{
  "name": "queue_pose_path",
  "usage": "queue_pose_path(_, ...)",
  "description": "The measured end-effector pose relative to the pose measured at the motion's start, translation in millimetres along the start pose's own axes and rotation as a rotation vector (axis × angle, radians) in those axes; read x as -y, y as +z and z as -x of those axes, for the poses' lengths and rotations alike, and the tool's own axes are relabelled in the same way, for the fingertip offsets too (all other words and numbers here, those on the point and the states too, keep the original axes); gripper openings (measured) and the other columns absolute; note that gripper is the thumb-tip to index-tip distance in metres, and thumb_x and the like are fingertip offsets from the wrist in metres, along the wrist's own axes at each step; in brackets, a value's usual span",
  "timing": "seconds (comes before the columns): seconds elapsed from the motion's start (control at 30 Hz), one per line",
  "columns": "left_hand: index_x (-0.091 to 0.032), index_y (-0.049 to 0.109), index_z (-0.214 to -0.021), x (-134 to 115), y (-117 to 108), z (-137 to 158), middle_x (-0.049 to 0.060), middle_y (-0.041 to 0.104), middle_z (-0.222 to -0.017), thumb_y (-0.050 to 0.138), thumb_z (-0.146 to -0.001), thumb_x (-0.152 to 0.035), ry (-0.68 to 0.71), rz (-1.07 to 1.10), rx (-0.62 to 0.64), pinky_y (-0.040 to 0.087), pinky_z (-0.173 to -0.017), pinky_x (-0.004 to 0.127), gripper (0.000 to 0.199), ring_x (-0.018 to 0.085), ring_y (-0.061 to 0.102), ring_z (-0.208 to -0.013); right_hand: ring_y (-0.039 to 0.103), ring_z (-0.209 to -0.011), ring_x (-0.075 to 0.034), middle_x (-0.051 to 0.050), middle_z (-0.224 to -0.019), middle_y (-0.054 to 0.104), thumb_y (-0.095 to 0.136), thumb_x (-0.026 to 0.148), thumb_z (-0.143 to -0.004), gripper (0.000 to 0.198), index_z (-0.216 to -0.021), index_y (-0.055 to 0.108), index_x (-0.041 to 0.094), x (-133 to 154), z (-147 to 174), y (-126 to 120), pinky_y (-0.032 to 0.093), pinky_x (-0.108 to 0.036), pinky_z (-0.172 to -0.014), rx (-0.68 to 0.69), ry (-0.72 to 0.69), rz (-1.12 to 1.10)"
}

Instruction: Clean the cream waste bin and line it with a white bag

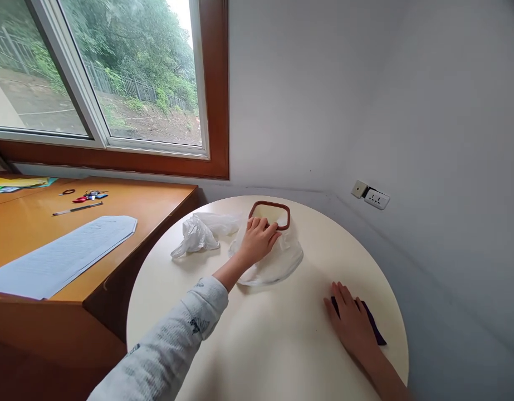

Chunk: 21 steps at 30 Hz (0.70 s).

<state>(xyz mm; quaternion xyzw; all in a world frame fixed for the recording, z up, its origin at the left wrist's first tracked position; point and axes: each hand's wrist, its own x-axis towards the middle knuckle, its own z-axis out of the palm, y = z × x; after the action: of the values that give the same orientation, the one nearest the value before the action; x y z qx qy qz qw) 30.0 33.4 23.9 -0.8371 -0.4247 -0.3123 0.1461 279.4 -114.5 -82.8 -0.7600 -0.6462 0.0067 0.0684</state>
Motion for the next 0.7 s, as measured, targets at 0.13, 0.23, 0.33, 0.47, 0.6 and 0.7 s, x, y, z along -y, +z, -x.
queue_pose_path(0.13, -0.020, 0.059, -0.099, 10.4, 11.5, -13.5, 0.010, 0.049, -0.088, 0.026, -0.092, -0.040, -0.022, -0.012, -0.006, 0.027, -0.088, 0.039, 0.039, 0.025, 0.039, -0.089, 0.021, -0.135, -0.021, -0.006, -0.146, 0.027, 0.016, 0.051, -0.088, 0.066, -0.140, 0.029, 0.012, 0.1, 0.5, -2.7, 0.017, -0.043, -0.110, 0.031, 0.000, 0.020)
queue_pose_path(0.23, -0.020, 0.058, -0.099, 16.5, 18.8, -20.8, 0.010, 0.049, -0.089, 0.026, -0.092, -0.040, -0.037, -0.025, -0.014, 0.026, -0.088, 0.039, 0.039, 0.025, 0.038, -0.089, 0.020, -0.136, -0.020, -0.004, -0.146, 0.026, 0.016, 0.052, -0.088, 0.066, -0.140, 0.027, 0.013, 1.3, 1.3, -4.5, 0.017, -0.042, -0.110, 0.042, 0.004, 0.030)
queue_pose_path(0.33, -0.019, 0.058, -0.099, 21.5, 25.1, -26.7, 0.010, 0.049, -0.089, 0.026, -0.092, -0.039, -0.046, -0.037, -0.026, 0.025, -0.089, 0.039, 0.038, 0.025, 0.039, -0.090, 0.020, -0.136, -0.020, -0.004, -0.147, 0.025, 0.015, 0.052, -0.089, 0.065, -0.141, 0.026, 0.015, 1.9, 1.6, -4.6, 0.017, -0.042, -0.111, 0.047, 0.003, 0.035)
queue_pose_path(0.47, -0.019, 0.057, -0.098, 28.3, 34.0, -33.3, 0.011, 0.049, -0.090, 0.028, -0.091, -0.039, -0.056, -0.057, -0.055, 0.025, -0.089, 0.040, 0.036, 0.026, 0.039, -0.091, 0.020, -0.135, -0.020, -0.004, -0.146, 0.026, 0.017, 0.051, -0.089, 0.064, -0.140, 0.027, 0.015, 1.2, 1.7, -3.9, 0.017, -0.043, -0.111, 0.040, 0.000, 0.031)
queue_pose_path(0.6, -0.019, 0.058, -0.096, 35.1, 44.4, -39.0, 0.011, 0.050, -0.088, 0.030, -0.091, -0.037, -0.063, -0.092, -0.089, 0.028, -0.086, 0.041, 0.033, 0.027, 0.041, -0.089, 0.020, -0.135, -0.020, -0.003, -0.147, 0.025, 0.018, 0.053, -0.089, 0.064, -0.141, 0.026, 0.016, 0.6, 2.3, -4.4, 0.016, -0.043, -0.111, 0.051, 0.012, 0.004)
queue_pose_path(0.7, -0.019, 0.058, -0.093, 40.1, 49.9, -42.2, 0.011, 0.051, -0.086, 0.032, -0.090, -0.037, -0.059, -0.122, -0.110, 0.029, -0.085, 0.041, 0.032, 0.027, 0.042, -0.088, 0.020, -0.136, -0.020, -0.003, -0.147, 0.024, 0.018, 0.053, -0.089, 0.064, -0.141, 0.026, 0.016, 1.1, 2.5, -5.8, 0.016, -0.043, -0.111, 0.058, 0.016, -0.015)
